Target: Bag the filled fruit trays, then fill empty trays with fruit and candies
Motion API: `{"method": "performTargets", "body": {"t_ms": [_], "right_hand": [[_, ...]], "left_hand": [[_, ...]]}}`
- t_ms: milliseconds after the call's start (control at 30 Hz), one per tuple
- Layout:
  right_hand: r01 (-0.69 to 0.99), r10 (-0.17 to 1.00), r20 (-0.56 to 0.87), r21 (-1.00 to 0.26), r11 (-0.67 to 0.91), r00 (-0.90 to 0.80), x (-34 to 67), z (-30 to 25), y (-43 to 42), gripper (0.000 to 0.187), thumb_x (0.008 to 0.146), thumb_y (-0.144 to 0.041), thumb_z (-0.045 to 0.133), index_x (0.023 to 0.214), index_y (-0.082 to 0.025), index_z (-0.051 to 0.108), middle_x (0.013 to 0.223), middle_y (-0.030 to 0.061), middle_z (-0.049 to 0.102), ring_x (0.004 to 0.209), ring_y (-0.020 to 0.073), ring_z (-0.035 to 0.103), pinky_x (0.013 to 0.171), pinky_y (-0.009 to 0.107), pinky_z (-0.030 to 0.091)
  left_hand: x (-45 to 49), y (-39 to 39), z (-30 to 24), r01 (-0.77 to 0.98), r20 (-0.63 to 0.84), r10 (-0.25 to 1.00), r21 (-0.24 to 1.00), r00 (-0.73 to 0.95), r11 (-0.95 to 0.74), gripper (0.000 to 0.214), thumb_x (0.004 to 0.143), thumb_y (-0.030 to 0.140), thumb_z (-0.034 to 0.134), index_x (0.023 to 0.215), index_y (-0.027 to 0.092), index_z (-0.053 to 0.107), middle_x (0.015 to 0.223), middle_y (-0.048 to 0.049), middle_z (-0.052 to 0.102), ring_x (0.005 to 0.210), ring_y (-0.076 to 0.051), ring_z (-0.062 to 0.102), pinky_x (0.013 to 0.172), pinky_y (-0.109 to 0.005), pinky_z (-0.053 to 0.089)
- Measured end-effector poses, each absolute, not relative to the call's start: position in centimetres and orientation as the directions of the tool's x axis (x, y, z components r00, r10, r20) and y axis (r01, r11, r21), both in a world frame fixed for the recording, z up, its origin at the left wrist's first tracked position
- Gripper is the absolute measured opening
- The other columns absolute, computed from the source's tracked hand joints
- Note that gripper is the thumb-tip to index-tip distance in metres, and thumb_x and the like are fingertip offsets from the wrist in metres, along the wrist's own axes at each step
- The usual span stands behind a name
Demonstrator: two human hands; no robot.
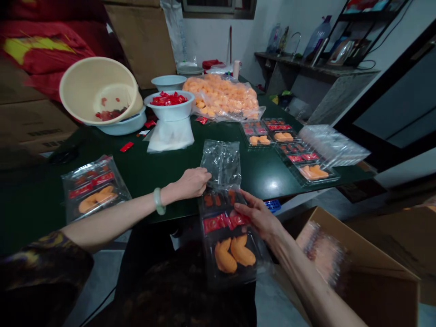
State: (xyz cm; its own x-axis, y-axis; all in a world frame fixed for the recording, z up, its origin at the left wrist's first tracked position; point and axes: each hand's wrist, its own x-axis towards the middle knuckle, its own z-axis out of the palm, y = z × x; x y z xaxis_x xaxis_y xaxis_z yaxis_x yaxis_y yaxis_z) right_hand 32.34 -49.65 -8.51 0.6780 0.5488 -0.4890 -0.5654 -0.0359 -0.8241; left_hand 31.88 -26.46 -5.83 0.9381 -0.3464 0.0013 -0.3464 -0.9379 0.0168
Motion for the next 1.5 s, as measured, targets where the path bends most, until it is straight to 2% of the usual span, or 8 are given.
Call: {"method": "performTargets", "body": {"t_ms": [133,367,567,867,1033,1200,1333,1500], "right_hand": [[-0.556,0.515,-0.448,-0.829,0.068,0.731,30.7,-8.8,-49.4,0.078,0.066,-0.027,0.075,0.135,-0.021,0.039,0.061,-0.0026,0.066,0.045,0.0122,0.056,0.039,0.021,0.045],[-0.541,0.440,-0.415,-0.815,0.211,0.797,28.1,-8.5,-48.3,0.081,0.061,-0.025,0.078,0.133,-0.024,0.042,0.073,-0.0018,0.069,0.062,0.0145,0.062,0.051,0.024,0.051],[-0.575,0.385,-0.454,-0.759,0.305,0.804,27.1,-9.0,-47.5,0.081,0.060,-0.021,0.079,0.132,-0.026,0.042,0.079,-0.0015,0.071,0.061,0.0127,0.064,0.057,0.024,0.052],[-0.574,0.225,-0.531,-0.710,0.408,0.817,25.8,-9.1,-45.5,0.068,0.052,-0.024,0.083,0.113,-0.023,0.052,0.075,0.0003,0.071,0.055,0.0165,0.064,0.054,0.030,0.053],[-0.645,0.200,-0.616,-0.699,0.309,0.762,24.5,-8.9,-44.8,0.048,0.057,-0.032,0.081,0.092,-0.021,0.051,0.061,-0.0019,0.066,0.049,0.0139,0.060,0.051,0.025,0.049],[-0.677,0.366,-0.606,-0.729,0.101,0.706,23.0,-7.6,-45.3,0.040,0.068,-0.046,0.071,0.092,-0.022,0.050,0.062,-0.0021,0.064,0.051,0.0135,0.058,0.050,0.023,0.044],[-0.717,0.542,-0.583,-0.695,0.052,0.605,22.5,-6.6,-46.3,0.077,0.060,-0.044,0.077,0.125,-0.028,0.040,0.079,0.0010,0.067,0.065,0.0192,0.063,0.061,0.031,0.047],[-0.685,0.398,-0.610,-0.726,0.064,0.685,23.0,-7.0,-46.0,0.088,0.061,-0.036,0.079,0.133,-0.028,0.029,0.071,-0.0028,0.063,0.060,0.0147,0.059,0.057,0.026,0.044]], "left_hand": [[30.3,-25.2,-6.3,-0.260,0.004,-0.263,0.184,0.965,-0.948,0.019,0.085,0.015,0.039,0.074,0.014,0.055,0.070,-0.0060,0.058,0.065,-0.016,0.054,0.056,-0.026,0.036],[28.4,-24.3,-7.3,-0.022,-0.049,-0.096,0.778,0.994,-0.628,0.022,0.085,0.018,0.040,0.089,0.013,0.062,0.075,-0.0009,0.061,0.060,-0.009,0.052,0.057,-0.022,0.041],[26.2,-24.8,-7.8,-0.025,0.181,0.086,0.536,0.980,-0.844,0.018,0.083,0.016,0.045,0.074,0.014,0.061,0.068,-0.0029,0.061,0.061,-0.012,0.053,0.059,-0.025,0.039],[22.2,-25.7,-7.9,-0.239,0.372,-0.099,0.353,0.923,-0.904,0.022,0.090,0.013,0.033,0.087,0.015,0.054,0.069,-0.0034,0.053,0.065,-0.015,0.051,0.058,-0.026,0.040],[17.9,-25.2,-7.5,-0.288,0.335,-0.144,0.434,0.931,-0.853,0.017,0.091,0.013,0.036,0.095,0.014,0.052,0.074,-0.0039,0.055,0.067,-0.014,0.053,0.061,-0.026,0.042],[15.3,-24.2,-6.6,-0.202,0.297,-0.022,0.591,0.955,-0.781,0.015,0.090,0.009,0.039,0.091,0.016,0.053,0.075,-0.0017,0.055,0.066,-0.011,0.053,0.062,-0.022,0.042],[15.8,-23.3,-5.9,-0.159,0.278,0.024,0.615,0.960,-0.772,0.015,0.090,0.011,0.040,0.090,0.017,0.053,0.078,-0.0019,0.056,0.069,-0.011,0.054,0.063,-0.022,0.042],[16.8,-23.2,-4.7,-0.179,0.188,-0.091,0.528,0.978,-0.830,0.019,0.090,0.009,0.037,0.077,0.016,0.050,0.069,-0.0008,0.051,0.062,-0.011,0.047,0.057,-0.023,0.038]]}}
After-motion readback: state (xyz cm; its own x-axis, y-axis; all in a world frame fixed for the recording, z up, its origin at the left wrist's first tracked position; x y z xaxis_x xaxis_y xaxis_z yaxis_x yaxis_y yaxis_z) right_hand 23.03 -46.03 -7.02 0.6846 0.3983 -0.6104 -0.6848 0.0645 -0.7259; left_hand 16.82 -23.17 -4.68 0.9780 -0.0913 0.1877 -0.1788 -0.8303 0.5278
